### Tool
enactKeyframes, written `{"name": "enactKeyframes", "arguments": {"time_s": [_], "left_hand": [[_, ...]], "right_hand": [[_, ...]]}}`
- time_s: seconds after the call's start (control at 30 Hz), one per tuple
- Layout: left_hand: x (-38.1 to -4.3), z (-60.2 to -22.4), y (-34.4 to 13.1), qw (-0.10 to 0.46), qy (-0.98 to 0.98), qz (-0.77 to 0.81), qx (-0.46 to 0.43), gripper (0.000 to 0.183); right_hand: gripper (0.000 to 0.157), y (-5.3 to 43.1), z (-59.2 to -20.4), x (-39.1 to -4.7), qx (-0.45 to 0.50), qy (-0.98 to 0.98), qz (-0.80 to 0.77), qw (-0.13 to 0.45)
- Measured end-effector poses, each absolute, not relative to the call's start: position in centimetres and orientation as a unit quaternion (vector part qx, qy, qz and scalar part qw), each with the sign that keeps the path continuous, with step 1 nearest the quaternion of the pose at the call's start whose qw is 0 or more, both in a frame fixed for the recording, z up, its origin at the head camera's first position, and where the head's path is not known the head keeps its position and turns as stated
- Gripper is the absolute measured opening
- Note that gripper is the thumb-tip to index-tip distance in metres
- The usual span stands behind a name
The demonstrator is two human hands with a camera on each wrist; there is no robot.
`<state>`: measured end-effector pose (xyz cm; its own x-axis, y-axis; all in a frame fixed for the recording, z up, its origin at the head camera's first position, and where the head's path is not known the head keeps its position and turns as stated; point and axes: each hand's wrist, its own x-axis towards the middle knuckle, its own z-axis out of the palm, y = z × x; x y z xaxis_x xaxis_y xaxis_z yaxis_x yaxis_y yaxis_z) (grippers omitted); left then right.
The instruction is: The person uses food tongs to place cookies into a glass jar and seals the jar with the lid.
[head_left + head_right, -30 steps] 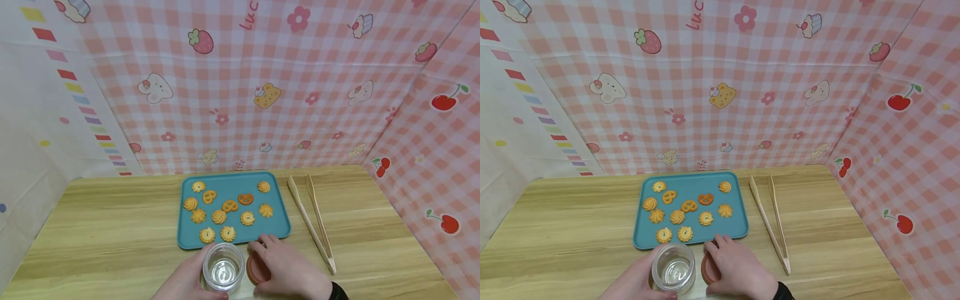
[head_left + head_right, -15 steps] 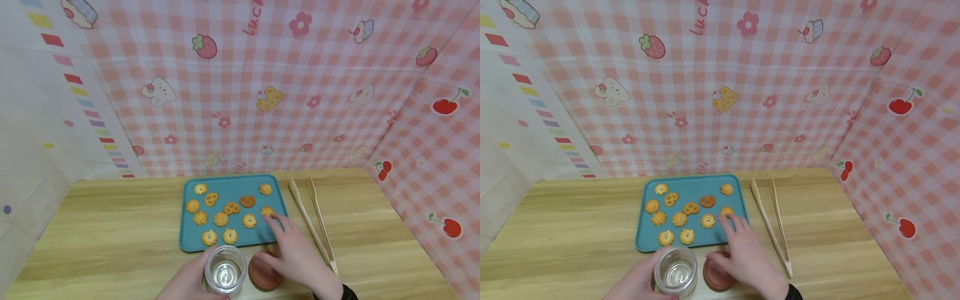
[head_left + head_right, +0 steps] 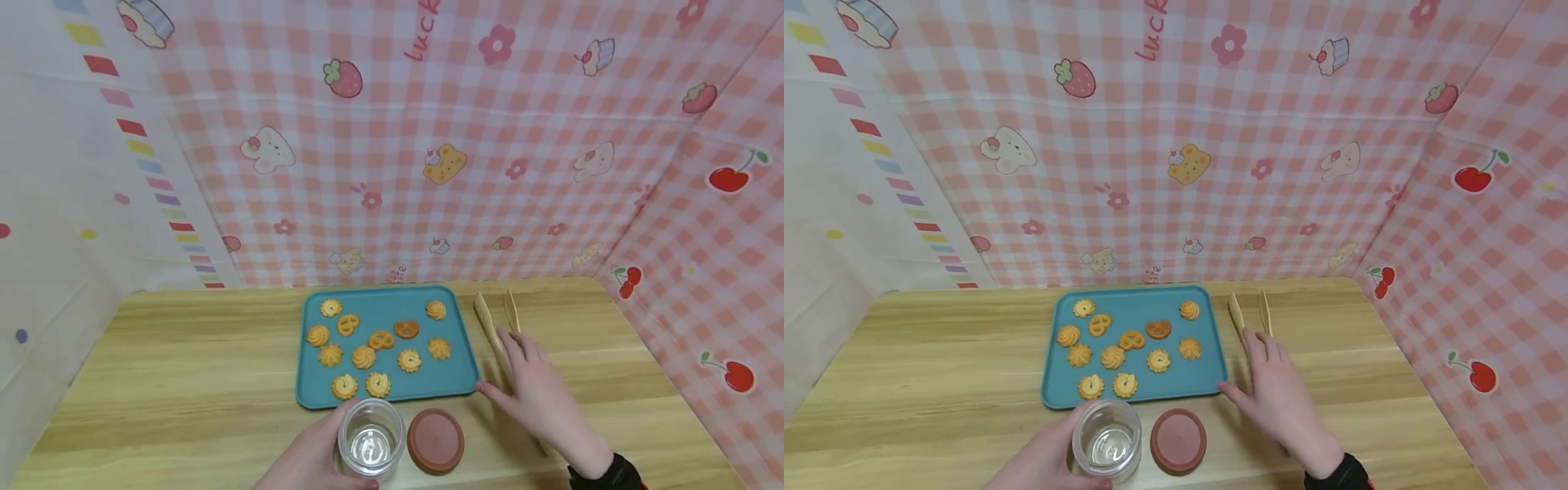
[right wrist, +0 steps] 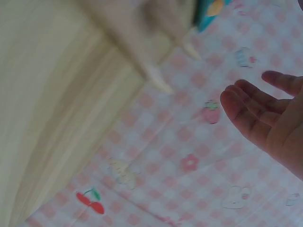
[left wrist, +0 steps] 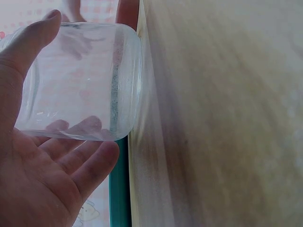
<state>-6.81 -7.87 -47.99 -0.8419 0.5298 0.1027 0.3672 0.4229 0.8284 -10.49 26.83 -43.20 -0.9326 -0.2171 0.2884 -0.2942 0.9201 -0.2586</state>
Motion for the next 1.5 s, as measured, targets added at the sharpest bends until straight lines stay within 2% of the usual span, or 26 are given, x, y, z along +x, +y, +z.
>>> {"name": "enactKeyframes", "arguments": {"time_s": [0.23, 0.7, 1.0, 1.17, 1.43, 1.5], "left_hand": [[-6.8, -48.1, -7.8, 0.089, 0.838, 0.468, 0.266, 0.089], [-6.9, -48.3, -8.0, 0.087, 0.842, 0.461, 0.267, 0.09], [-6.8, -48.2, -7.9, 0.091, 0.841, 0.464, 0.263, 0.089], [-6.8, -48.1, -7.9, 0.089, 0.841, 0.464, 0.265, 0.089], [-6.8, -48.1, -7.9, 0.084, 0.845, 0.455, 0.267, 0.09], [-6.8, -48.1, -7.9, 0.084, 0.845, 0.456, 0.266, 0.09]], "right_hand": [[0.096, 29.3, -44.4, -11.1, 0.109, -0.981, 0.114, 0.109], [0.103, 30.6, -45.9, -12.0, 0.079, -0.99, 0.101, 0.049], [0.1, 31.0, -46.7, -12.2, 0.066, -0.995, 0.074, 0.031], [0.092, 31.2, -46.8, -12.5, 0.052, -0.996, 0.067, 0.01], [0.067, 31.4, -46.6, -12.7, 0.03, -0.996, 0.08, -0.02], [0.054, 31.5, -46.5, -12.7, 0.025, -0.994, 0.101, -0.025]]}}
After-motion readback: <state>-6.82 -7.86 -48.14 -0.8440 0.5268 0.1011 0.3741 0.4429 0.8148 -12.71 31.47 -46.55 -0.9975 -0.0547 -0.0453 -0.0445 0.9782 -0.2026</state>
